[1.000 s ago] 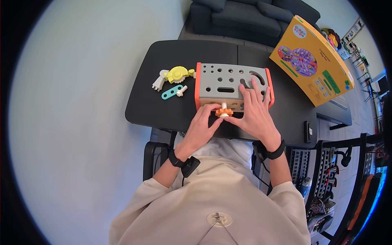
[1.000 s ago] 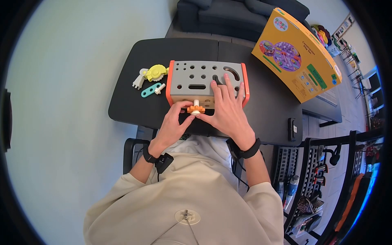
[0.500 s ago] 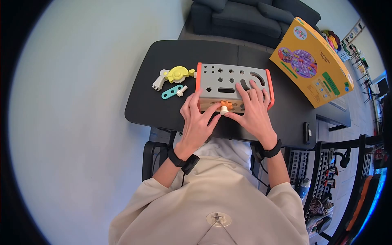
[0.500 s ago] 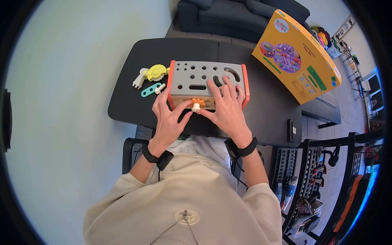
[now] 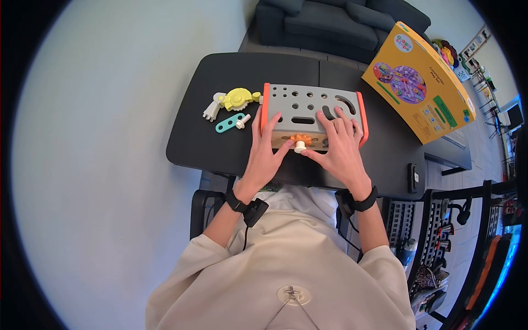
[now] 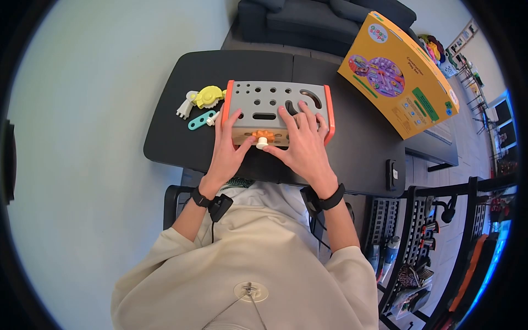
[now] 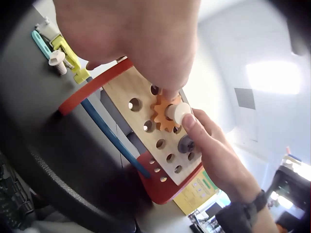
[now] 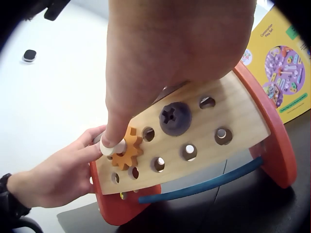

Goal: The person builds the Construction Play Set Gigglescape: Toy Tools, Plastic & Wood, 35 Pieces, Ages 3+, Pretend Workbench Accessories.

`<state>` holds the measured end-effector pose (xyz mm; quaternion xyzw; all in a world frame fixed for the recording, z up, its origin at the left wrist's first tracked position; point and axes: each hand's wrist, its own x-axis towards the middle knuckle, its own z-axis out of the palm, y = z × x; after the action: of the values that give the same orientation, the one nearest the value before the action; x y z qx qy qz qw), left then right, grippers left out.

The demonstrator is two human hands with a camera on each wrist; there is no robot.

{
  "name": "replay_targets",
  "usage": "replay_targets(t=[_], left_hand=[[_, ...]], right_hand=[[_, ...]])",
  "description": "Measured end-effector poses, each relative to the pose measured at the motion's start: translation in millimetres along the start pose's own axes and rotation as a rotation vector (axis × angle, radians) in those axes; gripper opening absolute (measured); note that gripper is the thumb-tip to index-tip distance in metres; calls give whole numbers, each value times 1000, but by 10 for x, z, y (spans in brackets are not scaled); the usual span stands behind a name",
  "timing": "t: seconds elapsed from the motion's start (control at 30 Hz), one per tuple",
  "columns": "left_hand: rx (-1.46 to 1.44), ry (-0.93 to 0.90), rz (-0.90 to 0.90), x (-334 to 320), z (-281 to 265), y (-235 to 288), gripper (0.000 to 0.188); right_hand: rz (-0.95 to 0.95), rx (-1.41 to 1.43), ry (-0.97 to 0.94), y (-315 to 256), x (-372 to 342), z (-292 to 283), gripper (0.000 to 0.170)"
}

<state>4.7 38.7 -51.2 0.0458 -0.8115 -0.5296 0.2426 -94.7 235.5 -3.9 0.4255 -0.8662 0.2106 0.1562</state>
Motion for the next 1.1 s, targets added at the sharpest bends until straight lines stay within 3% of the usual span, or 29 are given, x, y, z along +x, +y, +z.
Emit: replay_targets(t=[0.17, 0.5, 1.1], left_hand=[[123, 45, 79, 29, 16, 30, 67], [123, 57, 84, 17, 37, 12, 62], [92, 67, 85, -7, 76, 4, 60]], right_hand=[[15, -53, 0, -66, 12, 4, 100], [53, -95, 58, -149, 18, 105, 101], [27, -89, 63, -134, 24, 98, 91]])
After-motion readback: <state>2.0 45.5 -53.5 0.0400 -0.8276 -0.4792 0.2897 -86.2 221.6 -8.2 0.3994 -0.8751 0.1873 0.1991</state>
